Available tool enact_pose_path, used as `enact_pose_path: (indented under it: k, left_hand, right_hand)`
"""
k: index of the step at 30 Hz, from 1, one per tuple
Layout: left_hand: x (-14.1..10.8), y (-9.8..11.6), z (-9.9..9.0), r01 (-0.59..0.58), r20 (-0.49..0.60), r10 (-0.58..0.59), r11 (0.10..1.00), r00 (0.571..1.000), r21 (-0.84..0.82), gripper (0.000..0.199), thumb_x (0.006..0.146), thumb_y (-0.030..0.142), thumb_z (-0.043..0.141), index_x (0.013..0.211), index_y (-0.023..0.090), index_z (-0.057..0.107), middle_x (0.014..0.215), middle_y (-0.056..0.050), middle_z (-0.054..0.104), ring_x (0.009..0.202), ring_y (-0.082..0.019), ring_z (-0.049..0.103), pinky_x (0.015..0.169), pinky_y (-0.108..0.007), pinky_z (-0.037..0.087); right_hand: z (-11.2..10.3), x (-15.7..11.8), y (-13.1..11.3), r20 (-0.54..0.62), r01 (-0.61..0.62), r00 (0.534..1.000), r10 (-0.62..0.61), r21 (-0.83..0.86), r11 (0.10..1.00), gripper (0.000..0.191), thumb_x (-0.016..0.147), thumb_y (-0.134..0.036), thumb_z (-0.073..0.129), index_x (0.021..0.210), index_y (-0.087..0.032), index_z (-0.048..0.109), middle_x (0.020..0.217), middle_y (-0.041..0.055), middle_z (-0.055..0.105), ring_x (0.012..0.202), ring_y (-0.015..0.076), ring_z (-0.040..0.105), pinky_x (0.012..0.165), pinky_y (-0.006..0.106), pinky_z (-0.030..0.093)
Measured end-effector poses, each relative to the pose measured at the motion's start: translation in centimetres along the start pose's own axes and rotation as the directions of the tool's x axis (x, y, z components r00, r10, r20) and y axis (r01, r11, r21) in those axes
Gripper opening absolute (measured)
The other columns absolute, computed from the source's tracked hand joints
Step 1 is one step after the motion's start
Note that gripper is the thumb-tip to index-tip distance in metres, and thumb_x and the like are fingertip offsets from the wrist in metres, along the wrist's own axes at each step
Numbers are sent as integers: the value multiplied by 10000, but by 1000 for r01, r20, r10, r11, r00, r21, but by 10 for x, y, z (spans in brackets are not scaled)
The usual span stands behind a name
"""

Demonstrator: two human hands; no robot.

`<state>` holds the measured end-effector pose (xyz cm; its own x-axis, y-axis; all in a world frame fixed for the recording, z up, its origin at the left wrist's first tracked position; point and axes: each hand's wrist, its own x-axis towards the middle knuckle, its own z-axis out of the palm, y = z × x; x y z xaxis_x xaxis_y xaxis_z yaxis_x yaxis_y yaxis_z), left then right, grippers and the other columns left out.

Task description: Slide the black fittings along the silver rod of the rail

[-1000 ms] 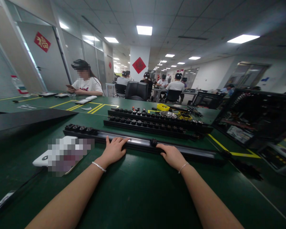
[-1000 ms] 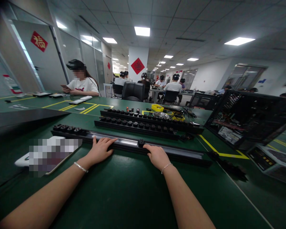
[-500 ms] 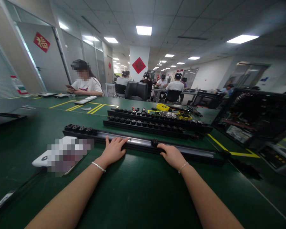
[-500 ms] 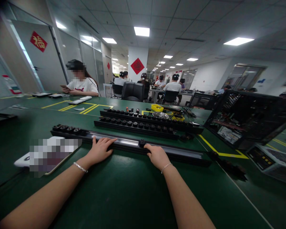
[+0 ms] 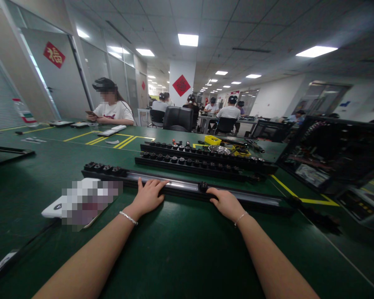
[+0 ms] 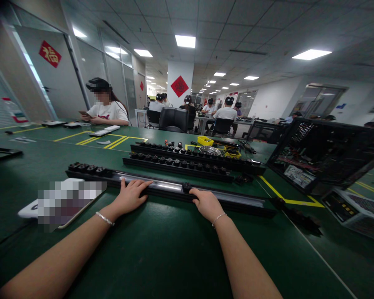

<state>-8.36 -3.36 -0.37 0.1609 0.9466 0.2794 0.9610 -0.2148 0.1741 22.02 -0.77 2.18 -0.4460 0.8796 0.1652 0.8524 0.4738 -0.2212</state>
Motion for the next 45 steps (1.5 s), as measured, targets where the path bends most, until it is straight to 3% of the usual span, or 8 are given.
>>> enact_pose_path:
  k: [12, 37, 45]
  left_hand:
    - [0, 0, 1, 0, 3, 0, 1000, 1000, 12, 551, 770, 303, 469, 1315, 343, 401, 1182, -49, 562, 1169, -281, 433, 1009, -697, -12]
    - [1, 0, 0, -11, -2, 10, 1000, 1000, -12, 547, 772, 287, 464, 1315, 323, 407, 1201, -60, 553, 1173, -270, 426, 1023, -676, -3]
    - [0, 2, -2, 2, 8, -2, 1000, 1000, -4, 544, 773, 289, 461, 1314, 322, 407, 1210, -56, 553, 1179, -265, 423, 1028, -670, 2]
  right_hand:
    - [-4, -3, 6, 17, 21, 1000, -21, 26, 999, 393, 794, -159, 512, 1164, -270, 586, 1142, 14, 644, 1071, 190, 573, 947, 314, 407]
    - [-7, -4, -1, 10, -35, 999, 35, -22, 999, 287, 792, -199, 508, 1062, -247, 591, 994, 32, 675, 933, 196, 608, 808, 281, 420]
    - [-7, -6, 1, 0, -11, 1000, 11, -7, 1000, 302, 804, -216, 491, 1086, -251, 594, 1036, 29, 672, 967, 191, 603, 858, 297, 419]
